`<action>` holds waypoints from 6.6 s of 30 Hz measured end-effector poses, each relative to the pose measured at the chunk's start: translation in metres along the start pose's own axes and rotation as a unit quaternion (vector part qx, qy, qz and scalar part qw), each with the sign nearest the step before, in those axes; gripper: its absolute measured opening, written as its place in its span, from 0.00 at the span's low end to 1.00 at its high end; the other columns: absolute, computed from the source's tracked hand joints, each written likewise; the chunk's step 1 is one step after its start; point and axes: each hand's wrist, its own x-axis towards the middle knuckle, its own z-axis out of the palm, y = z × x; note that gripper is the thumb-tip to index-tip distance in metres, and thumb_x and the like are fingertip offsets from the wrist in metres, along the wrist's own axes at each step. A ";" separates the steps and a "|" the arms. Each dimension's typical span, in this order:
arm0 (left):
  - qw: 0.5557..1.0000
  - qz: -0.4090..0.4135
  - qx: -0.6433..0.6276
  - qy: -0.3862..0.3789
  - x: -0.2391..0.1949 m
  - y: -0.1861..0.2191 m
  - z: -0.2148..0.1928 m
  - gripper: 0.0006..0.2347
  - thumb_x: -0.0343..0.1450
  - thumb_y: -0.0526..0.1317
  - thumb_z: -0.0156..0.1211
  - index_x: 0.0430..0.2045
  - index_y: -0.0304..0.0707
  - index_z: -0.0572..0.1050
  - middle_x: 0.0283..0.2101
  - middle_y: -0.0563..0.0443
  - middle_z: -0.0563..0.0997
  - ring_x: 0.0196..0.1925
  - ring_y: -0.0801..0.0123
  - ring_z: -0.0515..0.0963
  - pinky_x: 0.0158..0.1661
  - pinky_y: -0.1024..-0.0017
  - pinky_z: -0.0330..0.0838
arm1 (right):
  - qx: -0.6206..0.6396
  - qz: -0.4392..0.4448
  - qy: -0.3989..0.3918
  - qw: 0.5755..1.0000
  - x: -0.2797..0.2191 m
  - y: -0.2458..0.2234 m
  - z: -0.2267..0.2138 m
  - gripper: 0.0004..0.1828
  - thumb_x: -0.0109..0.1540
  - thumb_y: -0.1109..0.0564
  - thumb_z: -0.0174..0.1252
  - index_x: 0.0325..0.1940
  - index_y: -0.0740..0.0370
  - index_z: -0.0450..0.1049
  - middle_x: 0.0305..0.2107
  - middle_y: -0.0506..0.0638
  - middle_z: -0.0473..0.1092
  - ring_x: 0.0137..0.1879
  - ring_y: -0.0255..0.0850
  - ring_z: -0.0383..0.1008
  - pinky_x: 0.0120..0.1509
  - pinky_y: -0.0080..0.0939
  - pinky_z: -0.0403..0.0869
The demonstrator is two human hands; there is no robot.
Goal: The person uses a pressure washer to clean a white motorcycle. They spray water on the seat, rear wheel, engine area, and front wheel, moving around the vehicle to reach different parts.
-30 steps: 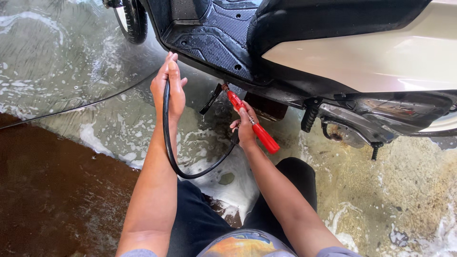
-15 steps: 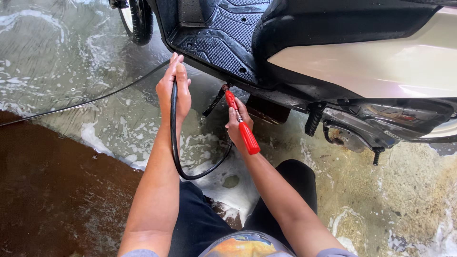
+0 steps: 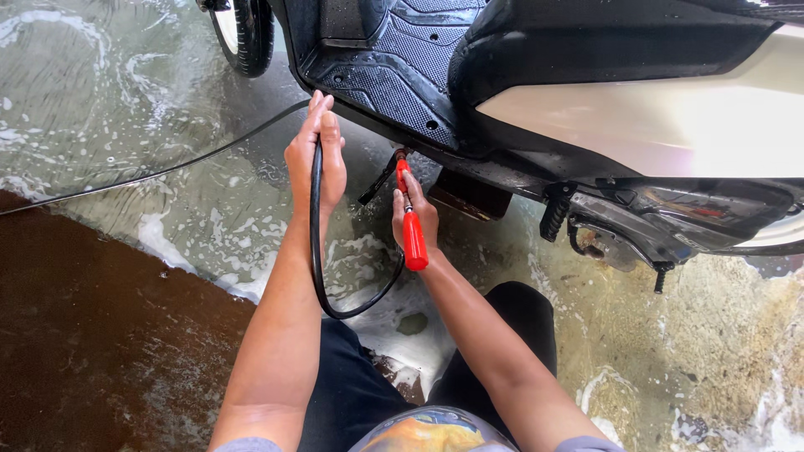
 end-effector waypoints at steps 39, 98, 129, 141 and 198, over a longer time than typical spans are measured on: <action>0.975 0.082 0.191 -0.083 -0.008 0.009 0.001 0.17 0.81 0.44 0.50 0.61 0.32 0.71 0.68 0.31 0.70 0.68 0.43 0.72 0.64 0.58 0.70 | 0.005 -0.103 0.042 0.994 -0.008 0.030 0.013 0.27 0.71 0.56 0.56 0.75 0.54 0.63 0.56 0.62 0.75 0.50 0.49 0.81 0.52 0.43 0.78; 0.999 -0.038 -0.005 0.026 -0.037 0.062 -0.067 0.24 0.80 0.54 0.45 0.57 0.30 0.74 0.64 0.43 0.77 0.63 0.61 0.78 0.52 0.65 0.81 | 0.259 0.041 -0.011 0.965 -0.009 -0.119 -0.073 0.30 0.67 0.57 0.57 0.74 0.58 0.63 0.35 0.47 0.77 0.27 0.30 0.75 0.26 0.31 0.73; 0.986 -0.108 -0.129 -0.006 -0.009 -0.034 -0.094 0.22 0.79 0.51 0.49 0.62 0.34 0.71 0.62 0.45 0.76 0.59 0.64 0.76 0.52 0.66 0.79 | 0.113 0.085 0.045 0.989 -0.017 -0.112 -0.028 0.28 0.67 0.55 0.55 0.72 0.55 0.63 0.30 0.50 0.74 0.26 0.36 0.72 0.32 0.39 0.74; 0.969 -0.154 -0.193 0.004 0.058 -0.033 -0.106 0.24 0.79 0.54 0.48 0.59 0.32 0.75 0.55 0.44 0.78 0.53 0.66 0.74 0.52 0.61 0.78 | 0.061 0.120 0.058 0.989 -0.021 -0.143 0.006 0.22 0.67 0.53 0.57 0.65 0.58 0.69 0.40 0.59 0.77 0.37 0.48 0.78 0.42 0.46 0.76; 0.964 -0.147 -0.219 0.042 0.247 -0.111 -0.201 0.26 0.78 0.56 0.46 0.52 0.27 0.76 0.66 0.42 0.73 0.65 0.54 0.76 0.55 0.62 0.78 | 0.063 -0.142 -0.039 0.987 0.160 -0.253 0.190 0.24 0.69 0.56 0.58 0.69 0.59 0.66 0.43 0.63 0.75 0.46 0.52 0.77 0.51 0.46 0.76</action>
